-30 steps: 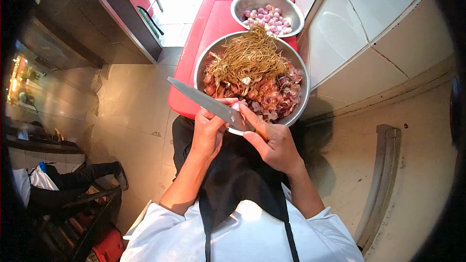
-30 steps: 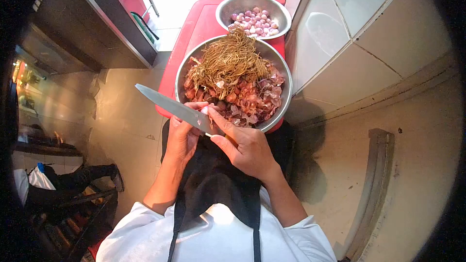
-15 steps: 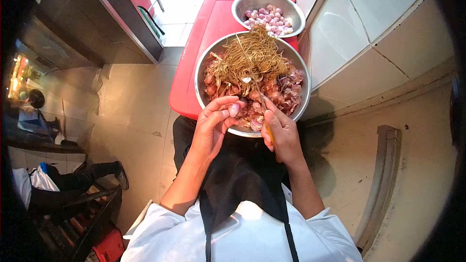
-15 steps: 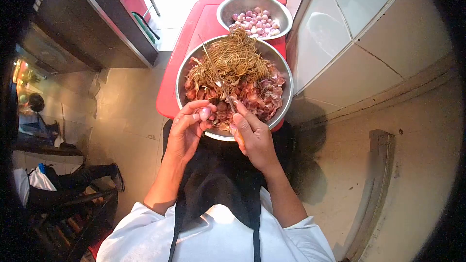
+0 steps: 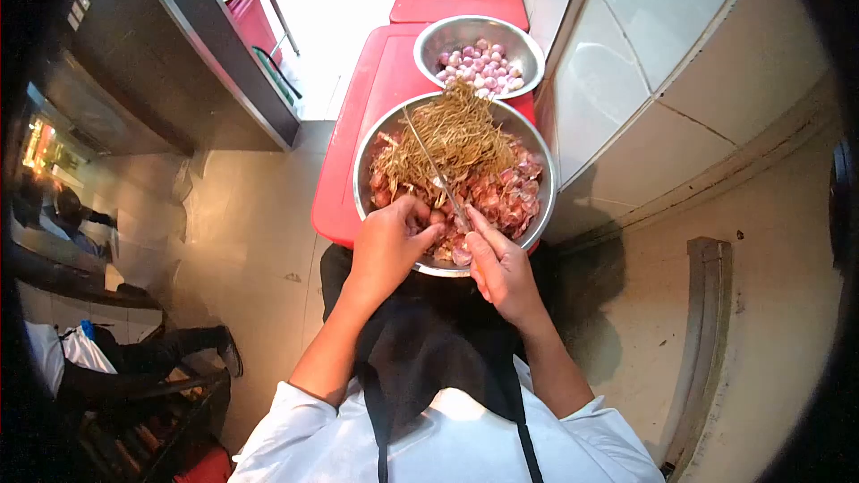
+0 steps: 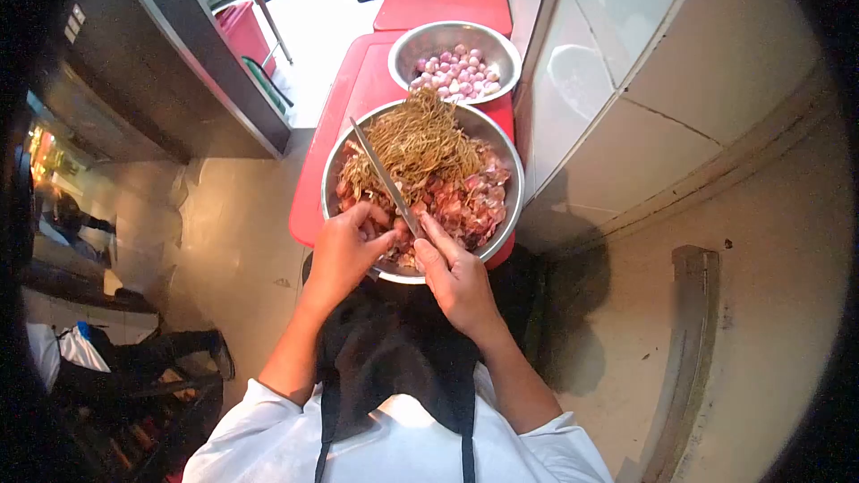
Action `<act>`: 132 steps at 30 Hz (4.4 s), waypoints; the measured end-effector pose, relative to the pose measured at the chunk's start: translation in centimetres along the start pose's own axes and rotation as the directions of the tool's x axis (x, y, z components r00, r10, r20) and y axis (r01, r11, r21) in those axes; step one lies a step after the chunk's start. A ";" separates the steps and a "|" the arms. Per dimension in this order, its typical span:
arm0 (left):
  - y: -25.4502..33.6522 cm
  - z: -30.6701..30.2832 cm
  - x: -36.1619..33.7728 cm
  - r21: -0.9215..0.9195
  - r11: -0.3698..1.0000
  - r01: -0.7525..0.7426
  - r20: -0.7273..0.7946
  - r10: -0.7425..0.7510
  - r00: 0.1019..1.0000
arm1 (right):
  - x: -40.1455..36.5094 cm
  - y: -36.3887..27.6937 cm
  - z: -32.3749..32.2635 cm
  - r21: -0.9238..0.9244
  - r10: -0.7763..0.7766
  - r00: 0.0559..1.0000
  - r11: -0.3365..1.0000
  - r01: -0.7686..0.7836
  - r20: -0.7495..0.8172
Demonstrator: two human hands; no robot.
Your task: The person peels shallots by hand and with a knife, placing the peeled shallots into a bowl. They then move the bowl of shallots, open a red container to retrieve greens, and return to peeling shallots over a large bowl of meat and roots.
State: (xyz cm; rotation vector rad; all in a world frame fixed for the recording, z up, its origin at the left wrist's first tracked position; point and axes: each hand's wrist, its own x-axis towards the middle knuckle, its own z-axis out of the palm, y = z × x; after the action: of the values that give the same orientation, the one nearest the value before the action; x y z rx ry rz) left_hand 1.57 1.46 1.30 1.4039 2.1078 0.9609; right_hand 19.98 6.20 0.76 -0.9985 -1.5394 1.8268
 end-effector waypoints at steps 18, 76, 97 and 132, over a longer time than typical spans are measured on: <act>2.9 -2.7 22.8 -0.349 0.936 -0.054 0.014 0.063 0.998 | 0.1 -0.5 -1.1 0.465 0.181 0.983 0.870 -0.163 0.006; -6.5 1.4 1.9 -0.527 0.850 -0.011 -0.258 -0.148 0.955 | 5.3 -1.0 4.7 0.038 0.314 0.916 0.942 -0.334 0.248; -7.4 1.8 2.0 -0.473 0.872 -0.128 -0.263 -0.002 0.965 | 6.6 0.3 5.1 0.242 0.321 0.925 0.899 -0.366 0.205; -7.1 -0.5 0.9 -0.962 0.273 -0.020 -0.036 -0.054 0.998 | 5.3 -0.6 2.7 0.402 0.328 0.903 0.814 -0.420 0.278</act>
State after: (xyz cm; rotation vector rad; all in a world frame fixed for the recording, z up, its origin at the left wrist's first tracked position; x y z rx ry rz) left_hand -3.48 0.39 -3.62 0.6295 1.0083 1.8427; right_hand 14.70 8.93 0.52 -0.9577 -0.9667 2.4834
